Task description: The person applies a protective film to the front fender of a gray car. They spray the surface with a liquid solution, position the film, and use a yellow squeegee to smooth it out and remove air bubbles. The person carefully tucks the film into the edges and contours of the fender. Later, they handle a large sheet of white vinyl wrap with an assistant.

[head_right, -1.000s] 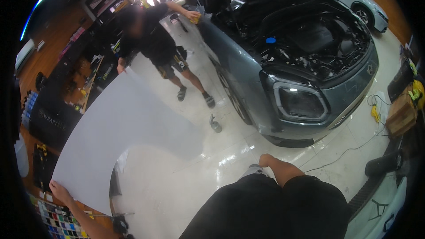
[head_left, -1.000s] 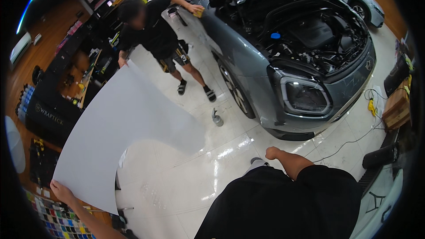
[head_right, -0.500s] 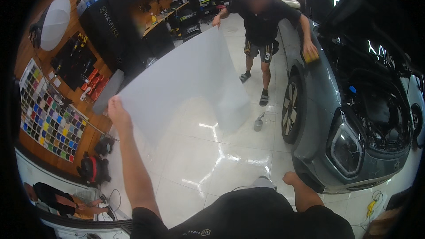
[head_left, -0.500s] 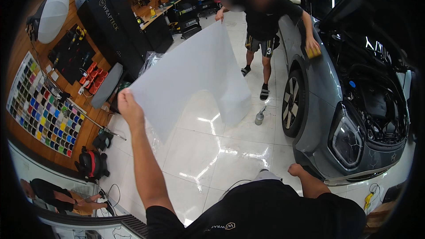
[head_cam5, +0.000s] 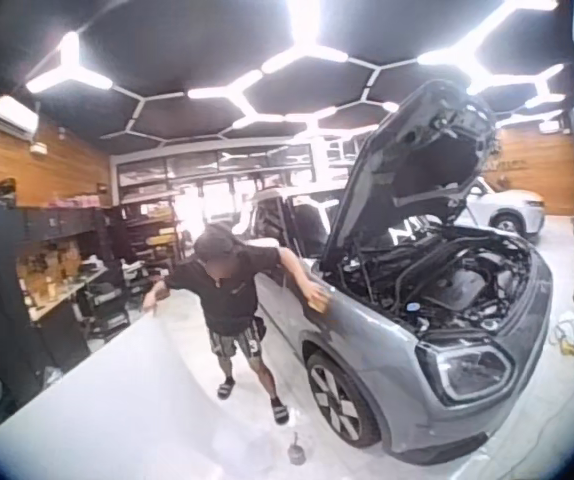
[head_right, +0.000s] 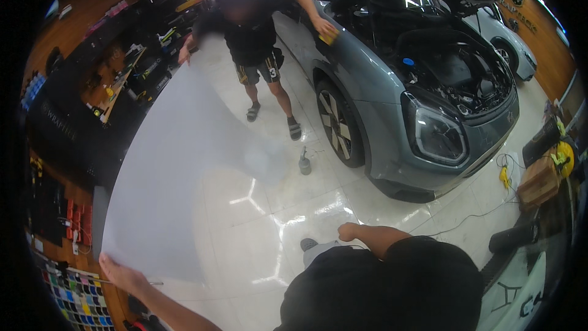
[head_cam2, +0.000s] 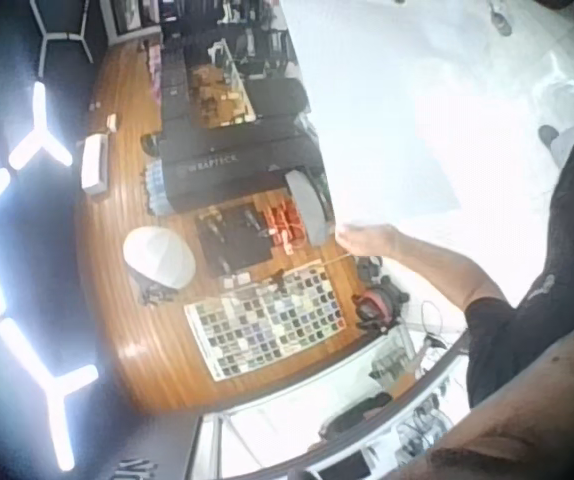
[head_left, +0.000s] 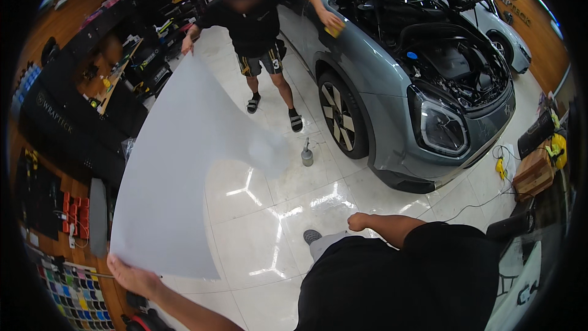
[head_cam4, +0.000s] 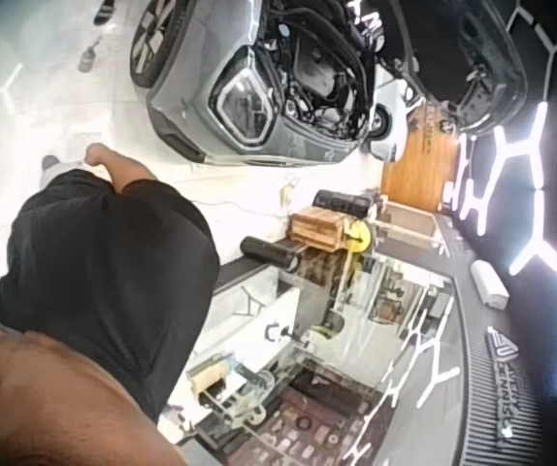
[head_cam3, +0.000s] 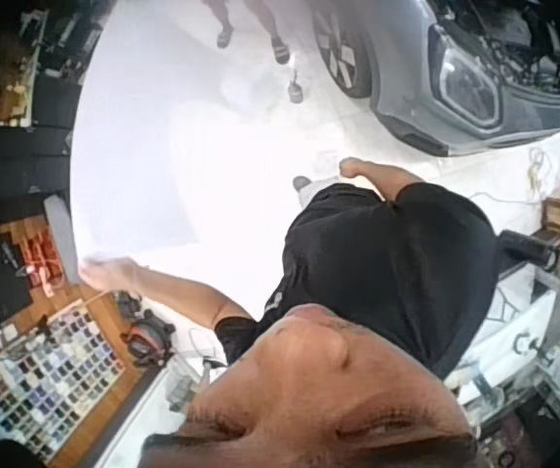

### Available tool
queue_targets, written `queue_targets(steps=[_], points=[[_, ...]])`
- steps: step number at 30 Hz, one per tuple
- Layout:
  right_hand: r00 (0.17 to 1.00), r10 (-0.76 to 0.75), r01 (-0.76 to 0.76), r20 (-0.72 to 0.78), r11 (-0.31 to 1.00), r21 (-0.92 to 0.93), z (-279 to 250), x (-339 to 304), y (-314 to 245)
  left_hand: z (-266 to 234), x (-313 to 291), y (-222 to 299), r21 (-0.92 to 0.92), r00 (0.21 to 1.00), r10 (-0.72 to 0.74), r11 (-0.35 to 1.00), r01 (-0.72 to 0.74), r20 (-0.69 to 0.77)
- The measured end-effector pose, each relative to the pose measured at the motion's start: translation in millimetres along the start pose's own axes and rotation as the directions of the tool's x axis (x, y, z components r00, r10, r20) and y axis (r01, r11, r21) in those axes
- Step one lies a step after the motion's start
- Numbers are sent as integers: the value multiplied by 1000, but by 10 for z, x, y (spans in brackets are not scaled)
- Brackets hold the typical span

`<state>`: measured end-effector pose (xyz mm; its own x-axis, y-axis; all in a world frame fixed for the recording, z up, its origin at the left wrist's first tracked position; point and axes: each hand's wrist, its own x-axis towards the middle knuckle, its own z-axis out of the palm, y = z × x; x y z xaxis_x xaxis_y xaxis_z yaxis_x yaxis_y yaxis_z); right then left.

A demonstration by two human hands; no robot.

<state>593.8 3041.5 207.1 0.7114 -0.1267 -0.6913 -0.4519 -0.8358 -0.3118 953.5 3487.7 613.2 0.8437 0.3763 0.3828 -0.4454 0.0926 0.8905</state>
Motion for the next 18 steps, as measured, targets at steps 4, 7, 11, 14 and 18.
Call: queue_targets(steps=[4,7,11,14,18], points=[[995,70,-60,73,990,-125,-265,606,-219,-381,368,88,234,985,167,957,-171,34],[1000,-5,6,7,993,-118,-694,1134,-729,-395,583,110,155,996,87,984,-92,36],[945,-128,158,-300,984,77,-1277,1332,-1485,-149,548,-27,105,982,146,982,-158,118],[892,-107,199,-439,965,170,-1497,1301,-2001,-143,472,-135,-60,910,284,958,-280,303],[840,60,137,-539,938,319,-1011,1025,-2212,-85,440,-354,-264,787,206,963,-56,582]])
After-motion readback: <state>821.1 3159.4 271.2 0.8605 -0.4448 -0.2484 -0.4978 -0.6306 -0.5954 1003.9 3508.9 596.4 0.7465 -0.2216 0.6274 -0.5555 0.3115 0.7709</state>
